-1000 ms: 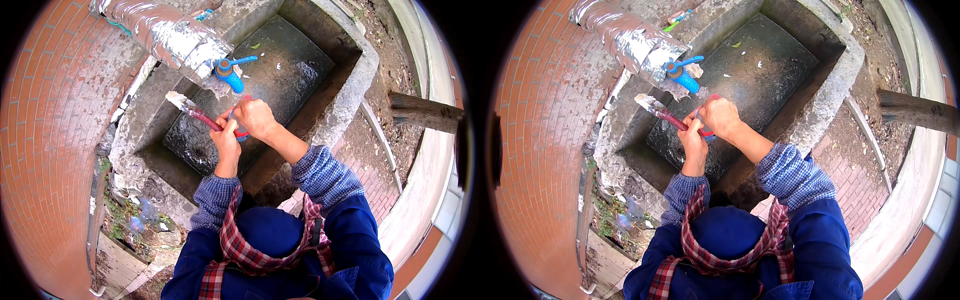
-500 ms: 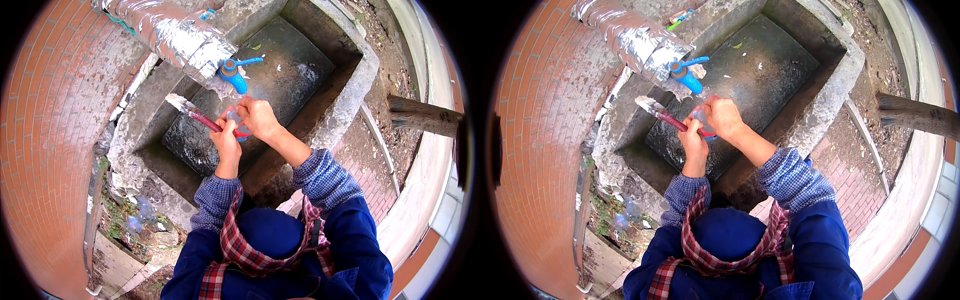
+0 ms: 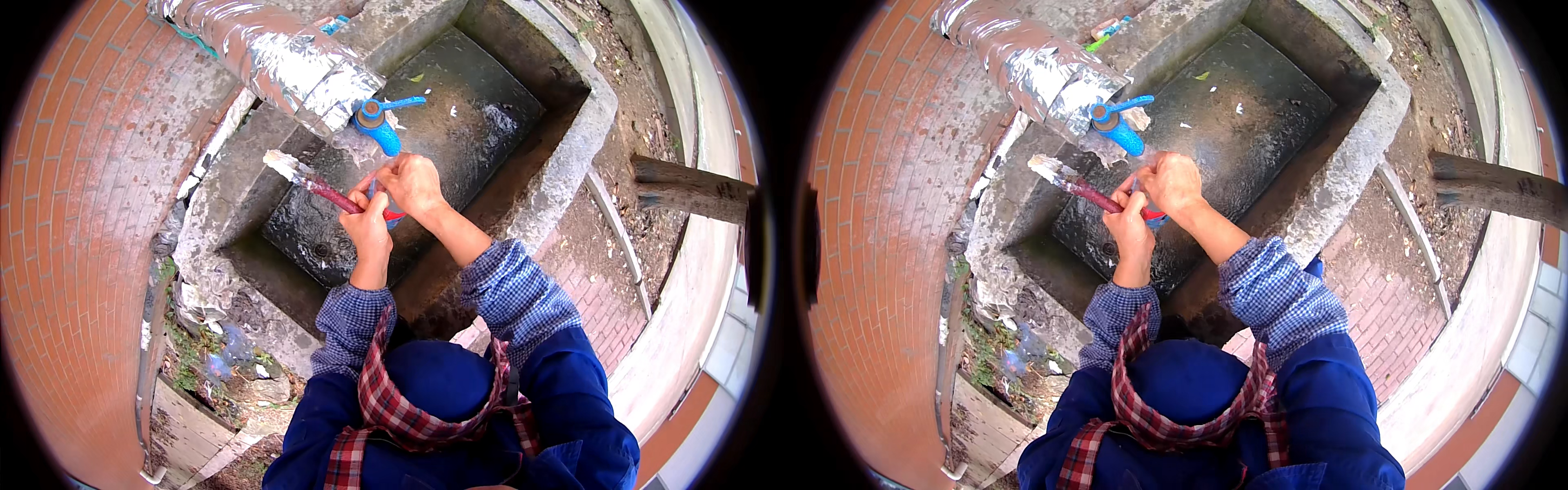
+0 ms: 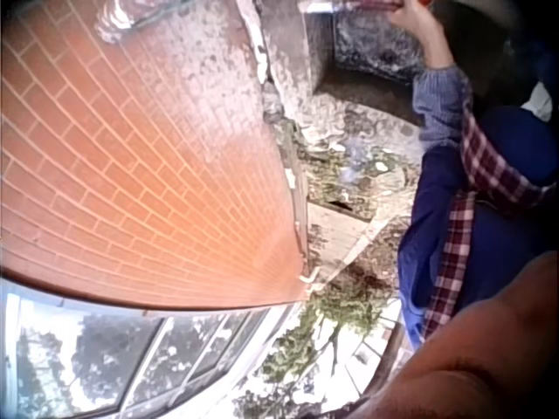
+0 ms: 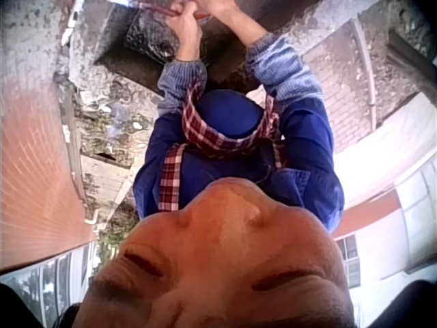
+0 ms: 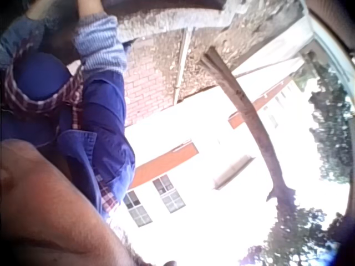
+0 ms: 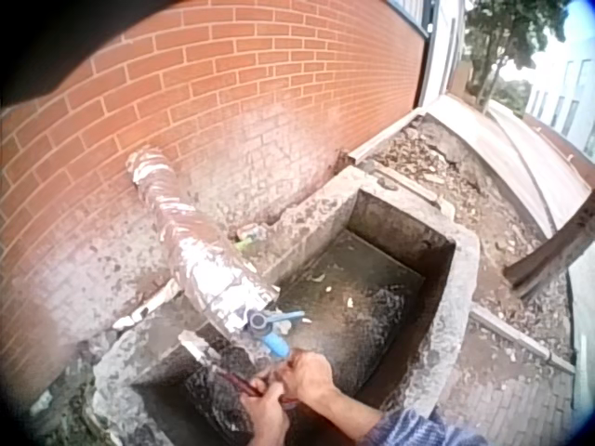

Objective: The person walks from an indoor workshop to an outdoor water tap and proceeds to wash a small plastic container. They rinse the container under running water and scrub the inside with a red-handled brush, repeatedly filling and emptying it to clean the interior.

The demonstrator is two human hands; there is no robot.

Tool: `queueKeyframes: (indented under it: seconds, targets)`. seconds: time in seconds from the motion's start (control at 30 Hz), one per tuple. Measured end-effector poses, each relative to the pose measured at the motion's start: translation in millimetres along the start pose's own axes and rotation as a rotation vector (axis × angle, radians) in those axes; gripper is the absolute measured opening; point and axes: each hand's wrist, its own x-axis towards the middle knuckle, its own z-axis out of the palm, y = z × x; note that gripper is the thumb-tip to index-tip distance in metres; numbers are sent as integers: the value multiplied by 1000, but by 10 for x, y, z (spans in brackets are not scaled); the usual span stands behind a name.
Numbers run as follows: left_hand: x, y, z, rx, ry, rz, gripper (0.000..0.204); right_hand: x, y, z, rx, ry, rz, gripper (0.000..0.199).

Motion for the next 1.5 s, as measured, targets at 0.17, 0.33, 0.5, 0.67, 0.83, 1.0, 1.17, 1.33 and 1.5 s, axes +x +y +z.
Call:
queueKeyframes:
  seconds: [0.17, 0.33, 0.5, 0.67, 0.83, 1.0, 1.17, 1.33, 1.5]
  targets:
    - [5, 32, 4, -30, 23, -65, 32, 33, 57, 0, -119, 16, -52, 19]
    - [9, 49, -25, -53, 26, -39, 33, 141, 113, -6, 35, -320, 158, 15]
    - [-23, 18, -11, -1, 12, -31, 33, 299, 244, 28, -106, -466, 132, 16]
    - [-48, 26, 19, -15, 10, -50, 31, 151, 112, 28, -82, -396, 138, 21]
    - [-80, 27, 54, -36, 40, -91, 27, -70, 191, -24, -131, -124, -163, 20]
    - [-137, 38, 90, -43, 13, -90, 11, -125, 201, -60, -9, -22, -185, 19]
    - [-133, -26, 41, 12, -25, -69, 31, -174, 90, -9, -243, 144, -207, 18]
    - [-125, 12, 22, 38, -52, -69, 39, -130, 57, -21, -185, 98, -180, 24]
    - [-128, 105, 69, -23, -46, 6, 13, -130, 13, -4, -98, 140, -162, 22]
